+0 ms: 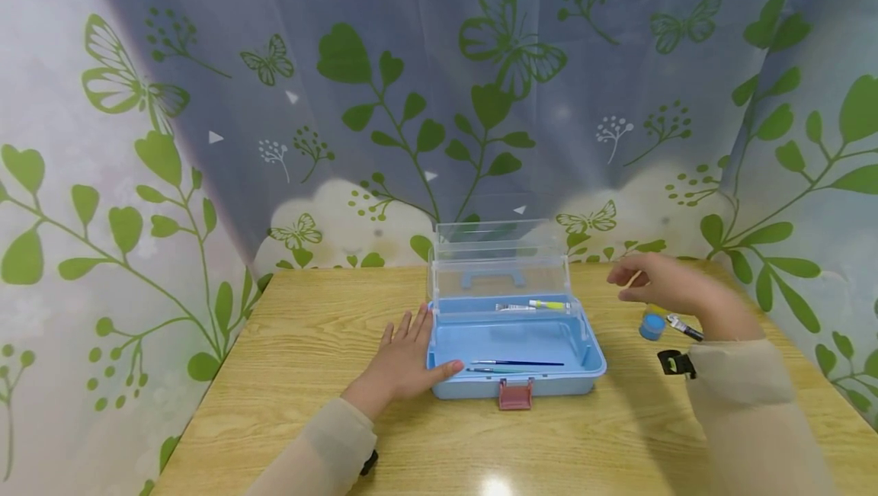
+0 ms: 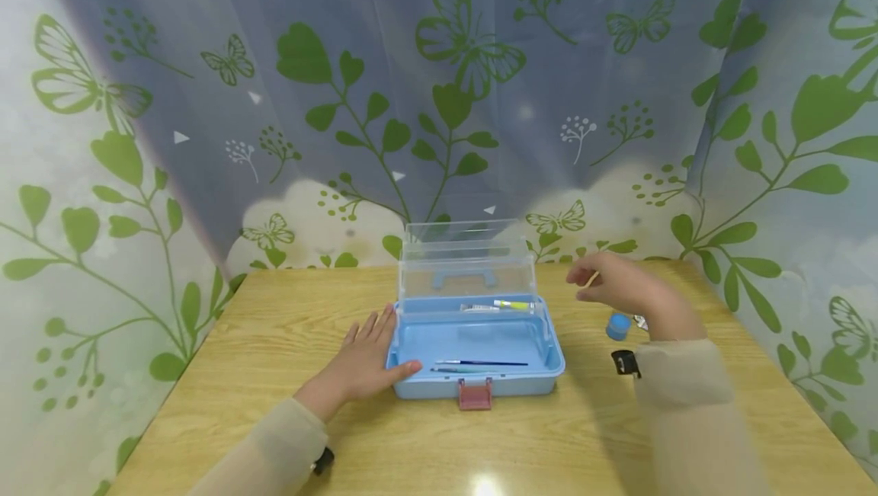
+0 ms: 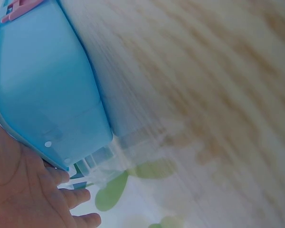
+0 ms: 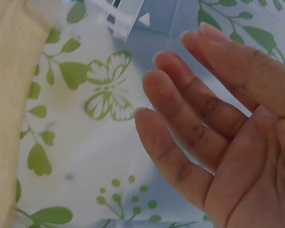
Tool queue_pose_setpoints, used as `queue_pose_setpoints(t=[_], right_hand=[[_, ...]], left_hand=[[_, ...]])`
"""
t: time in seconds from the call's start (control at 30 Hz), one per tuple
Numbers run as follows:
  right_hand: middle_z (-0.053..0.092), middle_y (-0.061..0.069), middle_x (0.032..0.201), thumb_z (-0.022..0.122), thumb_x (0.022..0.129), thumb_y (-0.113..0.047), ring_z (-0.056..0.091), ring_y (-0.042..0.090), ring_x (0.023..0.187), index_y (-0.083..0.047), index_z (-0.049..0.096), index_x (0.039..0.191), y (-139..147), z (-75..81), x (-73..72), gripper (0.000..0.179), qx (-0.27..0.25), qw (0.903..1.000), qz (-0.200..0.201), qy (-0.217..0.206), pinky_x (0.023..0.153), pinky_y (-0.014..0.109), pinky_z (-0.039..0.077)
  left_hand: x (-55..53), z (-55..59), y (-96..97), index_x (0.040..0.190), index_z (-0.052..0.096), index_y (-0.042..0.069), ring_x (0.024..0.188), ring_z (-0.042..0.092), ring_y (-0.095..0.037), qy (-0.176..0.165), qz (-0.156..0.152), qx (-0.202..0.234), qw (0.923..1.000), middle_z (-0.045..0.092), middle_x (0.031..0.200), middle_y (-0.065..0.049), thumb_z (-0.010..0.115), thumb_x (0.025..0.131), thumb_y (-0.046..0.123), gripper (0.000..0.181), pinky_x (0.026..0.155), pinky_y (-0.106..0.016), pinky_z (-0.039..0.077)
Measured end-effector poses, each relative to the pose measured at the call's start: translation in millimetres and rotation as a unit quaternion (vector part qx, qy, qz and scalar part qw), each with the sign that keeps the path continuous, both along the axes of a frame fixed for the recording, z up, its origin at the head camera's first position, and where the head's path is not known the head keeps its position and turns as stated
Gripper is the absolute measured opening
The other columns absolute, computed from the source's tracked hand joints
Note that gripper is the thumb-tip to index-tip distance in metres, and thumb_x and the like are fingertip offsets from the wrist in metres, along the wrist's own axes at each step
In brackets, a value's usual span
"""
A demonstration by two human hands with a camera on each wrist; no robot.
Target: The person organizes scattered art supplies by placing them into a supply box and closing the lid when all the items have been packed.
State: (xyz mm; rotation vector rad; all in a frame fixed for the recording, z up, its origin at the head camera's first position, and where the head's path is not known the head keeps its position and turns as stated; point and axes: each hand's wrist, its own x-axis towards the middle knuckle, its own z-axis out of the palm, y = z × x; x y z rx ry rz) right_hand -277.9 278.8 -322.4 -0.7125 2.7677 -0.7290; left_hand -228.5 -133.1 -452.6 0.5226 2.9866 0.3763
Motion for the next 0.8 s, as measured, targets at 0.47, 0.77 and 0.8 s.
queue_pose_setpoints(t=[0.47, 0.77, 0.8], right_hand=[[0.068, 0.010, 0.101, 0.071, 0.093, -0.012, 0.065, 0.023, 0.089, 0.002, 0.067, 0.108, 39.1, -24.5, 1.9, 0.020, -0.003, 0.9990, -0.030, 0.033, 0.073, 0.038, 0.053], [0.067, 0.014, 0.102, 0.069, 0.093, -0.008, 0.066, 0.031, 0.091, 0.003, 0.067, 0.108, 64.6, -38.9, 1.4, 0.019, 0.001, 0.9974, -0.054, 0.049, 0.077, 0.046, 0.054], [0.067, 0.014, 0.102, 0.069, 0.093, -0.008, 0.066, 0.032, 0.091, 0.004, 0.067, 0.109, 66.8, -40.6, 0.9, 0.019, 0.001, 0.9972, -0.056, 0.050, 0.077, 0.047, 0.054]], left_hand=[[-1.8, -2.1, -0.3, 0.161, 0.006, 0.008, 0.153, 0.006, -0.036, 0.005, 0.001, -0.002, 1.0000, -0.001, 0.168, -0.007, 0.030, 0.088, 0.084, 0.109, 0.119, -0.060, 0.007], [-2.2, -3.9, 0.3, 0.161, 0.006, 0.007, 0.153, 0.005, -0.035, 0.005, 0.002, -0.002, 1.0000, -0.002, 0.168, -0.007, 0.033, 0.089, 0.083, 0.108, 0.119, -0.060, 0.007], [-2.2, -3.9, 0.2, 0.161, 0.006, 0.007, 0.153, 0.005, -0.035, 0.003, 0.002, -0.003, 1.0000, -0.003, 0.167, -0.007, 0.032, 0.089, 0.084, 0.109, 0.119, -0.060, 0.007]])
